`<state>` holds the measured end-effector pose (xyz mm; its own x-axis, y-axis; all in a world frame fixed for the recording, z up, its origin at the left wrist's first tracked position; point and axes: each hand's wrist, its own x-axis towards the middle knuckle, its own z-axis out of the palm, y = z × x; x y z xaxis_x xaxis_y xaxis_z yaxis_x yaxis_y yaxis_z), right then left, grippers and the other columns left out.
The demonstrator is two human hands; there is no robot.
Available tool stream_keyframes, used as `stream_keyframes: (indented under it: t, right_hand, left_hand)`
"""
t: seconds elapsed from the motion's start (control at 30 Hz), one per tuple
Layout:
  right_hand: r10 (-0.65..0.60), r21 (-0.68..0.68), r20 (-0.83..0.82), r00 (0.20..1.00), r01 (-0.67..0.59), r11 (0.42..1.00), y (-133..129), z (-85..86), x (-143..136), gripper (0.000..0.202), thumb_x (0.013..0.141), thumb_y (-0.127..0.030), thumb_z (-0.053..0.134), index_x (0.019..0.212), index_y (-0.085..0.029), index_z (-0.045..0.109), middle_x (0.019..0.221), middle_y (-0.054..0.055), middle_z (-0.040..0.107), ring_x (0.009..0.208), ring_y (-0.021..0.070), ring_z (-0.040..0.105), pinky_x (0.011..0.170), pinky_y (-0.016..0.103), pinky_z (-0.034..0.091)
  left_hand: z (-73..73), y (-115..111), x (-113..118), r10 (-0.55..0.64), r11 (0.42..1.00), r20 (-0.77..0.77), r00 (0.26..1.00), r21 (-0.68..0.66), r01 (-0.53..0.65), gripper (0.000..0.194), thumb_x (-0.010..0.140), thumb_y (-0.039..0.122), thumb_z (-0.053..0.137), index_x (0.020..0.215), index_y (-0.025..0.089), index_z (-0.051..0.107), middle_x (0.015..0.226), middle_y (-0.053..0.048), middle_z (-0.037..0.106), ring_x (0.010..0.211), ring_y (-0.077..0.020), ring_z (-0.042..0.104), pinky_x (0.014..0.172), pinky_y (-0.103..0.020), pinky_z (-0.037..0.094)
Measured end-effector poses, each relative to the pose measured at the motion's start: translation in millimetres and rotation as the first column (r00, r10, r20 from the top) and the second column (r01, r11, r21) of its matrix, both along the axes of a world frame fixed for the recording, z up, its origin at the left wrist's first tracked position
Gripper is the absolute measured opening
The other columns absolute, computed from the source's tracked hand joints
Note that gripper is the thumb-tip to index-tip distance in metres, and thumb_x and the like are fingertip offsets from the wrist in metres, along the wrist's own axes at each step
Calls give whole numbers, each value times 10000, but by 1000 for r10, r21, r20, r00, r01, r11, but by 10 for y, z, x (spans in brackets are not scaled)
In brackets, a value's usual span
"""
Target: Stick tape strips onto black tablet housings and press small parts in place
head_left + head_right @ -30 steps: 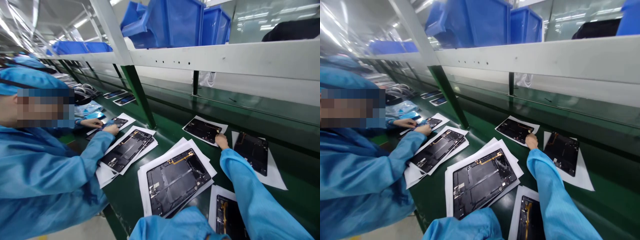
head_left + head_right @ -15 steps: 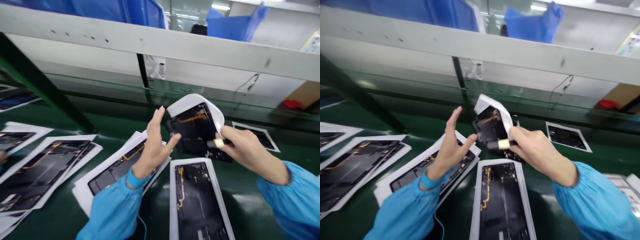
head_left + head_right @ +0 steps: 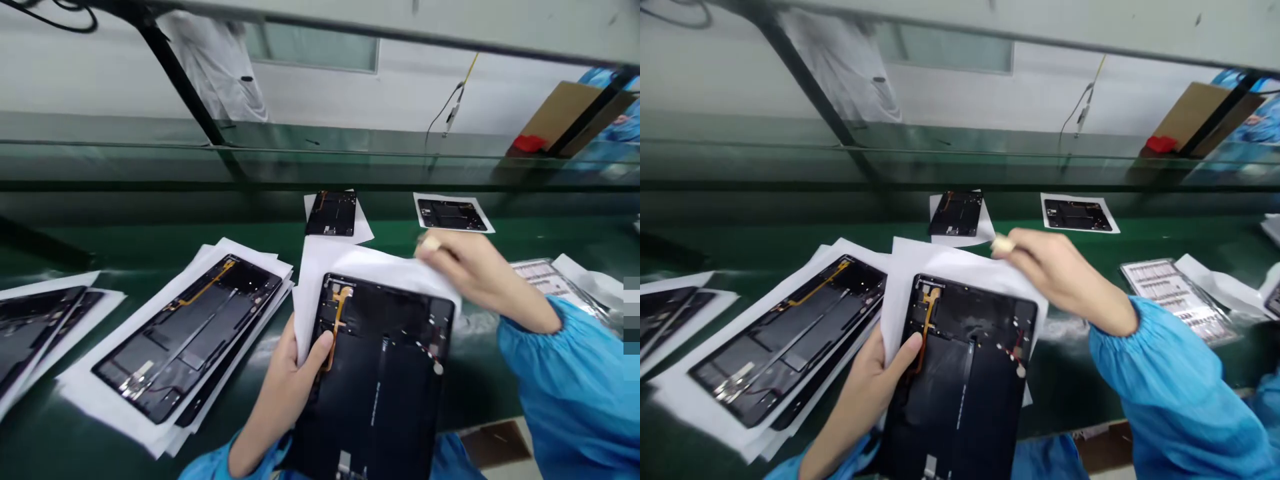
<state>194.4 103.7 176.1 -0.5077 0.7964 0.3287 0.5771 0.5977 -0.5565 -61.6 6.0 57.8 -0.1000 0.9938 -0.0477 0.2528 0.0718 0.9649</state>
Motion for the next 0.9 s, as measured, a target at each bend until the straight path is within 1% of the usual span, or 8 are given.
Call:
stream_keyframes:
  t: [0.1, 0.23, 0.37, 0.47, 0.53, 0.63, 0.7, 0.9]
  right_hand:
    - [-283, -96, -327, 902, 266, 959, 171, -334, 46, 381, 984, -473, 401, 753, -210, 555, 632, -12, 536, 521, 119, 459, 522, 267, 344]
    - [-373, -294, -421, 827, 265, 918, 142, -895, 164, 552, 977, -582, 296, 783, -199, 643, 722, 35, 614, 610, 142, 540, 587, 284, 409]
    - [-418, -417, -382, 824, 250, 874, -128, -1354, 169, 447, 975, -533, 377, 850, -200, 647, 695, 10, 565, 603, 136, 532, 569, 268, 440]
    - [-397, -515, -402, 825, 155, 843, -286, -1563, 31, 248, 920, -447, 557, 899, -209, 623, 761, 11, 615, 680, 149, 622, 642, 273, 521]
    - [-401, -542, -416, 816, 132, 830, -317, -1666, -104, 191, 860, -399, 658, 874, -211, 629, 786, 18, 648, 719, 163, 655, 656, 275, 546]
    - [-425, -549, -482, 766, 114, 828, -282, -1801, -293, 165, 788, -330, 746, 785, -207, 636, 751, 20, 666, 707, 178, 680, 618, 272, 565]
    - [-436, -547, -537, 723, 95, 832, -246, -1876, -372, 150, 772, -288, 762, 753, -205, 638, 764, 26, 667, 735, 194, 698, 630, 287, 586]
    - [-383, -480, -497, 778, 121, 869, -214, -2000, -370, 79, 773, -208, 761, 740, -212, 690, 778, 36, 705, 728, 192, 690, 641, 312, 578]
  left_hand:
    - [-396, -31, -12, 146, 981, 123, 982, -145, -128, 479, 879, 502, 568, 1249, 202, 516, 1201, -69, 622, 1126, -259, 583, 941, -350, 481]
    - [-712, -30, -169, 171, 968, 13, 985, -188, -166, 497, 873, 530, 559, 1232, 192, 496, 1223, -90, 596, 1156, -277, 552, 966, -392, 456]
    - [-673, -45, -374, 106, 971, -236, 966, -184, -151, 513, 896, 557, 503, 1268, 203, 486, 1155, -94, 621, 1038, -287, 603, 891, -424, 490]
    - [-528, 25, -424, 230, 964, -613, 756, 36, -265, 580, 885, 582, 504, 1296, 174, 484, 1072, -123, 618, 944, -322, 602, 836, -484, 487]
    - [-458, 149, -344, 239, 971, -697, 676, 191, -145, 494, 923, 520, 486, 1281, 179, 506, 1103, -131, 603, 1000, -319, 583, 878, -486, 472]
    - [-455, 398, -89, -46, 959, -688, 725, 172, 225, 312, 979, 363, 463, 1241, 226, 561, 1148, -99, 601, 1064, -270, 569, 927, -442, 460]
    - [-509, 545, 84, -188, 929, -689, 700, 107, 355, 277, 973, 318, 495, 1217, 232, 594, 1141, -86, 606, 1047, -268, 568, 901, -446, 462]
    - [-643, 729, 234, -241, 943, -558, 794, 58, 327, 116, 919, 232, 600, 929, 211, 714, 1024, -54, 643, 937, -235, 594, 818, -398, 467]
